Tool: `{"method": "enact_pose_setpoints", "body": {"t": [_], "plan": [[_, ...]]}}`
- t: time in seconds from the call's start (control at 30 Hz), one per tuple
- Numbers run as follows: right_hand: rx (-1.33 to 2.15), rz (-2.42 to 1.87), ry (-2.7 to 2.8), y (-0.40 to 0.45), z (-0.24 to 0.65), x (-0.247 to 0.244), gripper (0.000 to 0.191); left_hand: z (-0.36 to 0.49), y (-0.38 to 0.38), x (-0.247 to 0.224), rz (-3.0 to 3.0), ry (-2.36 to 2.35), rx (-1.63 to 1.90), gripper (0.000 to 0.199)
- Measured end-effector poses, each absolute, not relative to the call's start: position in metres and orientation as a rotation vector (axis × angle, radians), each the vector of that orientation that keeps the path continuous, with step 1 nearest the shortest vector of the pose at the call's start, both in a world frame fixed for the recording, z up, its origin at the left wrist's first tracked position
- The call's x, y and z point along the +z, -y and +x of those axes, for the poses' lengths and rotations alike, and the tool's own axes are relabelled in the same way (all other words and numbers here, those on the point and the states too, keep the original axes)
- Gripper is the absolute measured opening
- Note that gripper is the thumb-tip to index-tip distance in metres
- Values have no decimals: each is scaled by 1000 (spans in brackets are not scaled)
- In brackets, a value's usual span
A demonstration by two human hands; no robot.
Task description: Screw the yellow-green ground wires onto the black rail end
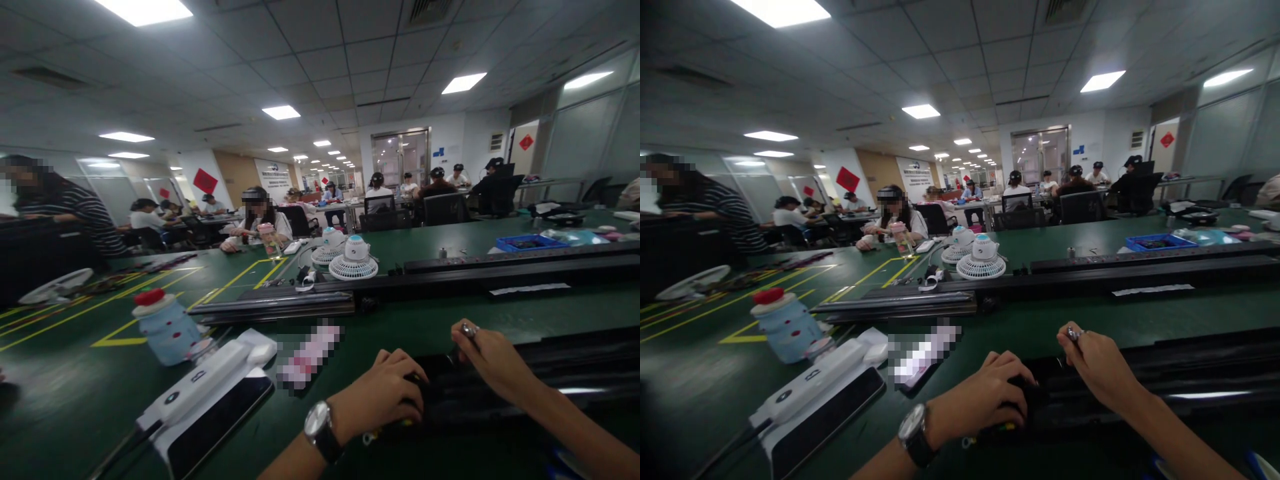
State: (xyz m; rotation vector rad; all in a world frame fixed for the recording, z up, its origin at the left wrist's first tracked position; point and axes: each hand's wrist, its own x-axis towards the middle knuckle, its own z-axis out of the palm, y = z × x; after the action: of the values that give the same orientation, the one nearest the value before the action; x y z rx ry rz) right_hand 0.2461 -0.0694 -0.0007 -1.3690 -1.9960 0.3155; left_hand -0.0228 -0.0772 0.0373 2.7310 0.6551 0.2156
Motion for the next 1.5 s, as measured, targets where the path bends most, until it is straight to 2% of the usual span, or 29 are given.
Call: {"method": "enact_pose_setpoints", "body": {"t": [0.2,0.63,1.03,1.5], "plan": [[307,-1430,1909,66,255,-11,39,-27,77,28,2644,-691,205,15],[424,-1521,1943,69,258,-30,42,-29,72,12,2381,-538,225,8],[423,-1547,1960,74,256,-14,44,-29,72,21,2434,-507,165,16],[448,-1506,1979,73,251,-26,42,-31,71,13,2408,-466,225,15]]}}
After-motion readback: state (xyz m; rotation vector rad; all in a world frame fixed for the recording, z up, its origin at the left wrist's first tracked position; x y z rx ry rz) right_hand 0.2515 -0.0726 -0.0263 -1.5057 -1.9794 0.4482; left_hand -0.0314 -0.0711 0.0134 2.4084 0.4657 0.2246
